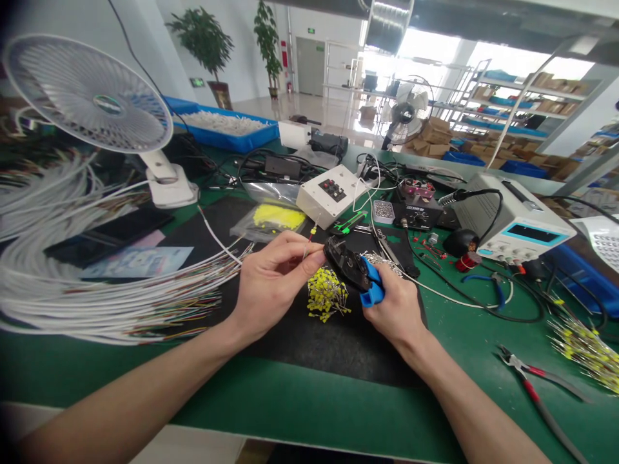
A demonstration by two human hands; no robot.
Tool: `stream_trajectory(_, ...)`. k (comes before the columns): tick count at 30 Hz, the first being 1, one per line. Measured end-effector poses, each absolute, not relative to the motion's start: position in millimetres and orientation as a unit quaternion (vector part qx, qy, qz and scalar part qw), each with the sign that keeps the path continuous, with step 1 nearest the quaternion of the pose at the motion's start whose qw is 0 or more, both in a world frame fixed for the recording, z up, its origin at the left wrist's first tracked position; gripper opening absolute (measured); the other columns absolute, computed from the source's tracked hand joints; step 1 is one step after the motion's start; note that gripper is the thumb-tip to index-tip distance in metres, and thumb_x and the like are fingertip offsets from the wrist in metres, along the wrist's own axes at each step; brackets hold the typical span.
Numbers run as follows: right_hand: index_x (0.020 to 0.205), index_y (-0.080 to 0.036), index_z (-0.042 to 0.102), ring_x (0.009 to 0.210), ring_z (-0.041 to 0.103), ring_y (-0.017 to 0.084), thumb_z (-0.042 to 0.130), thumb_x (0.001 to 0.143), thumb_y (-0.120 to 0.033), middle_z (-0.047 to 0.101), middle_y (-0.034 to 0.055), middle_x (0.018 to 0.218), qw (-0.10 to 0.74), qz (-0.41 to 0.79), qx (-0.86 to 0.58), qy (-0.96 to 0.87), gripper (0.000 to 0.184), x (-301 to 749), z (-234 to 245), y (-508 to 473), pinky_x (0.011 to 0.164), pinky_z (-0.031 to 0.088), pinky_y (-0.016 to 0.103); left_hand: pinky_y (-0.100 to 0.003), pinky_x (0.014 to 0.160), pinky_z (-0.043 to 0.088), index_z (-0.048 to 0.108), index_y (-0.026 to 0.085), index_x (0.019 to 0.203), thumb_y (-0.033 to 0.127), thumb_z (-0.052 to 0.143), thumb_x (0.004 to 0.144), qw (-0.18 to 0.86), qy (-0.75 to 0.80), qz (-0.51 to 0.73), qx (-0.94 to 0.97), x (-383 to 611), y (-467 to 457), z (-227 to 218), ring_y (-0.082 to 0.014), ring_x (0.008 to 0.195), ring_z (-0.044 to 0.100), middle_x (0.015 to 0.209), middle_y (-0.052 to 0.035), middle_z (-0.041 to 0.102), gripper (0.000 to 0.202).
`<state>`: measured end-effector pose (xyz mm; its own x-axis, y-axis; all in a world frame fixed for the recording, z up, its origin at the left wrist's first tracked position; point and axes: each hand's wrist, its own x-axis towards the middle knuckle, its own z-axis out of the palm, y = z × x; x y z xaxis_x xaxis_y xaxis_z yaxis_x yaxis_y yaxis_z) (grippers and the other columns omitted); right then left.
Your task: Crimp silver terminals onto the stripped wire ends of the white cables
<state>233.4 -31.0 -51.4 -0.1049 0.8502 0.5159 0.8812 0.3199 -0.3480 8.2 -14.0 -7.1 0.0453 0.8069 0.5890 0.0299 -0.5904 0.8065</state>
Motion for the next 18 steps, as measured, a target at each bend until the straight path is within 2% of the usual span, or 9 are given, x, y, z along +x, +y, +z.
stream_trajectory(6,0.103,-0.023,0.063,0.069,0.068,0.024,0.062,0.075,-0.025,0.07,0.0042,0.081,0.328,-0.036,-0.579,-0.745,0.028,237,-50,-29,0.064,0.051,0.032,-0.024,0.064,0.048,0.079,0.021,0.101,0.022,0.074,0.089,0.3,0.301,0.623,0.657,8,-13,-10,-0.0125,0.079,0.06,0.091,-0.0033,0.066,0.012)
stream_trajectory(10,0.123,-0.02,0.057,0.099,0.066,0.03,0.063,0.072,-0.022,0.068,0.0114,0.109,0.343,-0.046,-0.549,-0.761,0.051,240,-39,-29,0.086,0.054,0.042,-0.025,0.067,0.05,0.078,0.022,0.102,0.019,0.074,0.088,0.261,0.294,0.628,0.672,7,-14,-10,-0.0134,0.081,0.061,0.091,-0.0036,0.066,0.015)
stream_trajectory(13,0.137,-0.017,0.049,0.124,0.055,0.035,0.064,0.07,-0.018,0.058,0.0171,0.132,0.349,-0.045,-0.507,-0.787,0.068,242,-34,-29,0.104,0.047,0.051,-0.027,0.068,0.051,0.078,0.022,0.101,0.02,0.075,0.088,0.237,0.309,0.632,0.67,8,-17,-8,-0.0144,0.081,0.062,0.091,-0.0038,0.067,0.014)
stream_trajectory(15,0.142,-0.016,0.046,0.131,0.05,0.035,0.064,0.071,-0.018,0.054,0.0182,0.139,0.351,-0.039,-0.491,-0.797,0.074,243,-33,-29,0.109,0.043,0.053,-0.027,0.067,0.051,0.078,0.022,0.101,0.021,0.075,0.088,0.23,0.322,0.633,0.666,9,-19,-7,-0.0147,0.081,0.062,0.091,-0.0039,0.067,0.013)
stream_trajectory(18,0.146,-0.017,0.044,0.133,0.05,0.034,0.065,0.075,-0.02,0.053,0.0174,0.141,0.357,-0.013,-0.485,-0.798,0.074,241,-33,-31,0.111,0.042,0.052,-0.026,0.062,0.047,0.079,0.023,0.101,0.022,0.074,0.089,0.222,0.356,0.622,0.661,11,-20,-6,-0.0135,0.076,0.06,0.09,-0.0035,0.067,0.013)
